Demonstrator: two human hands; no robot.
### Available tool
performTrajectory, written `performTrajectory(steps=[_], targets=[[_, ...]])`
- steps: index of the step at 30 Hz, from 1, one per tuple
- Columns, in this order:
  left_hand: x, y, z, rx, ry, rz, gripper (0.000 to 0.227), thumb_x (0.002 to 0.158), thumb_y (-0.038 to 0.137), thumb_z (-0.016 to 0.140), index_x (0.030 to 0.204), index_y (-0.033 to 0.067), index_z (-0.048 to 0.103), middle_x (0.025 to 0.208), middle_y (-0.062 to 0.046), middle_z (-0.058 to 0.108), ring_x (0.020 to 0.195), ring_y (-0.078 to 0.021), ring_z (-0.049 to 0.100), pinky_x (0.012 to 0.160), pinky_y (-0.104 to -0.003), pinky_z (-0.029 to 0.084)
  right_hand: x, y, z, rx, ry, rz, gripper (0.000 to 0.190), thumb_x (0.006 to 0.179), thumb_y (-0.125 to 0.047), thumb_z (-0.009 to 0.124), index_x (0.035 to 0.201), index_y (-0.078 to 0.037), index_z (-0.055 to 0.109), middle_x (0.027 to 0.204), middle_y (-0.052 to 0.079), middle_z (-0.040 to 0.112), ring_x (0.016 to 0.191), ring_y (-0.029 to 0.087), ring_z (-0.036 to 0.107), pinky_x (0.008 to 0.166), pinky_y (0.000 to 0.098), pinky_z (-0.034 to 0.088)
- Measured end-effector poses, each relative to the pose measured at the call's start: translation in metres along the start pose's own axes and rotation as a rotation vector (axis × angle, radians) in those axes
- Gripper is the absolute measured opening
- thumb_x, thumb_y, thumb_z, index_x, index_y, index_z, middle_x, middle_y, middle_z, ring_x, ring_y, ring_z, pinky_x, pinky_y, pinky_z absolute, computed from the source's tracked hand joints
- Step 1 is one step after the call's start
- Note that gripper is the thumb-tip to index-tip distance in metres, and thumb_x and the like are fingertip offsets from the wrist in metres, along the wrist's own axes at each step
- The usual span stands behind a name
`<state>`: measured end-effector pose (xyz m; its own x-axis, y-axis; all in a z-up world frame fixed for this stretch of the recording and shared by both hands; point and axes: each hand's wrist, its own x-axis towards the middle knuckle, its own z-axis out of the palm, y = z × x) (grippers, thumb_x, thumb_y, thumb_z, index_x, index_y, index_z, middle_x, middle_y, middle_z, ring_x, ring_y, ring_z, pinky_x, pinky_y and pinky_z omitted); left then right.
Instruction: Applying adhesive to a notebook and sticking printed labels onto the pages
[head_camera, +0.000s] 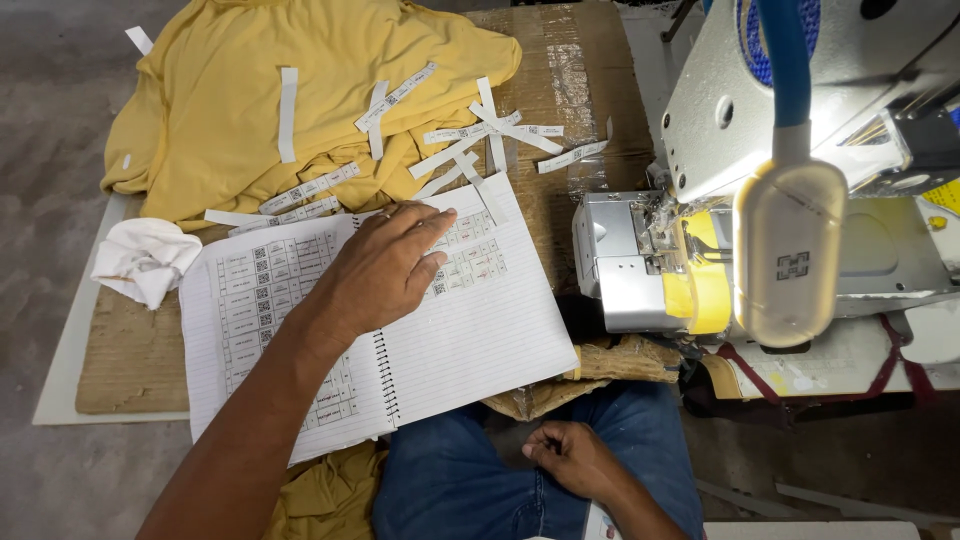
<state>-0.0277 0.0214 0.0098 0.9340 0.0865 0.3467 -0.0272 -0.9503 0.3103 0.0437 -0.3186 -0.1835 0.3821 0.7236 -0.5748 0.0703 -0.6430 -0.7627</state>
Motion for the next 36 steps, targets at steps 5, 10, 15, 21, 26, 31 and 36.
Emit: performTrajectory(steps=[5,10,15,21,26,31,36], targets=[[0.007,0.006,0.01,0.113,-0.229,-0.157,0.068,0.106,0.046,0.042,0.161,0.0088,0.03,0.162,-0.021,0.032,0.147,-0.0366,0.031,0.119,-0.053,0.027,-0.001,-0.007,-0.001,-0.03,-0.01,0.019,0.015,0.092,-0.028,0.074,0.086,-0.017,0.081,0.076,-0.008,0.074,0.073,0.005,0.063,0.067,0.0245,0.046],[0.018,0.01,0.021,0.144,-0.36,-0.161,0.067,0.1,0.062,0.038,0.158,0.0276,0.04,0.165,-0.025,0.016,0.152,-0.0458,0.012,0.119,-0.065,0.014,0.002,0.003,0.001,0.011,0.004,-0.001,0.014,0.092,-0.025,0.076,0.083,-0.016,0.08,0.073,-0.008,0.071,0.07,0.005,0.06,0.066,0.0247,0.045],[0.021,0.008,0.024,0.209,-0.352,-0.105,0.069,0.1,0.064,0.038,0.157,0.0251,0.042,0.161,-0.027,0.024,0.149,-0.0469,0.019,0.12,-0.065,0.013,0.005,0.007,0.001,0.021,0.002,-0.03,0.012,0.091,-0.024,0.076,0.086,-0.015,0.081,0.077,-0.007,0.074,0.073,0.005,0.064,0.069,0.0243,0.049],[0.02,0.01,0.008,0.155,-0.333,-0.128,0.075,0.1,0.062,0.045,0.161,0.0191,0.034,0.163,-0.025,0.023,0.149,-0.0445,0.021,0.119,-0.061,0.02,-0.001,-0.003,-0.002,0.024,-0.013,0.006,0.014,0.094,-0.026,0.075,0.085,-0.015,0.081,0.075,-0.008,0.072,0.073,0.005,0.062,0.068,0.0243,0.046],[0.011,-0.006,0.005,-0.053,-0.115,-0.111,0.059,0.102,0.046,0.053,0.15,0.0116,0.054,0.148,-0.019,0.052,0.136,-0.0348,0.05,0.109,-0.049,0.042,0.001,0.002,-0.001,0.045,-0.008,-0.001,0.012,0.093,-0.024,0.077,0.087,-0.015,0.081,0.078,-0.008,0.074,0.075,0.005,0.064,0.07,0.0238,0.048],[0.013,0.007,-0.002,-0.314,0.189,0.036,0.041,0.096,0.007,0.07,0.135,-0.0022,0.063,0.133,-0.017,0.068,0.123,-0.0273,0.066,0.111,-0.037,0.051,-0.001,-0.004,-0.001,0.021,-0.018,0.033,0.015,0.094,-0.027,0.075,0.084,-0.016,0.08,0.073,-0.009,0.069,0.07,0.005,0.058,0.066,0.0246,0.043],[0.007,0.007,-0.007,-0.322,0.322,0.078,0.032,0.095,-0.005,0.071,0.127,-0.001,0.068,0.11,-0.012,0.075,0.101,-0.0239,0.073,0.094,-0.034,0.058,-0.04,-0.039,-0.013,-0.207,-0.038,-0.212,0.022,0.091,-0.035,0.071,0.1,-0.017,0.079,0.092,-0.004,0.078,0.085,0.01,0.072,0.075,0.0271,0.053]])
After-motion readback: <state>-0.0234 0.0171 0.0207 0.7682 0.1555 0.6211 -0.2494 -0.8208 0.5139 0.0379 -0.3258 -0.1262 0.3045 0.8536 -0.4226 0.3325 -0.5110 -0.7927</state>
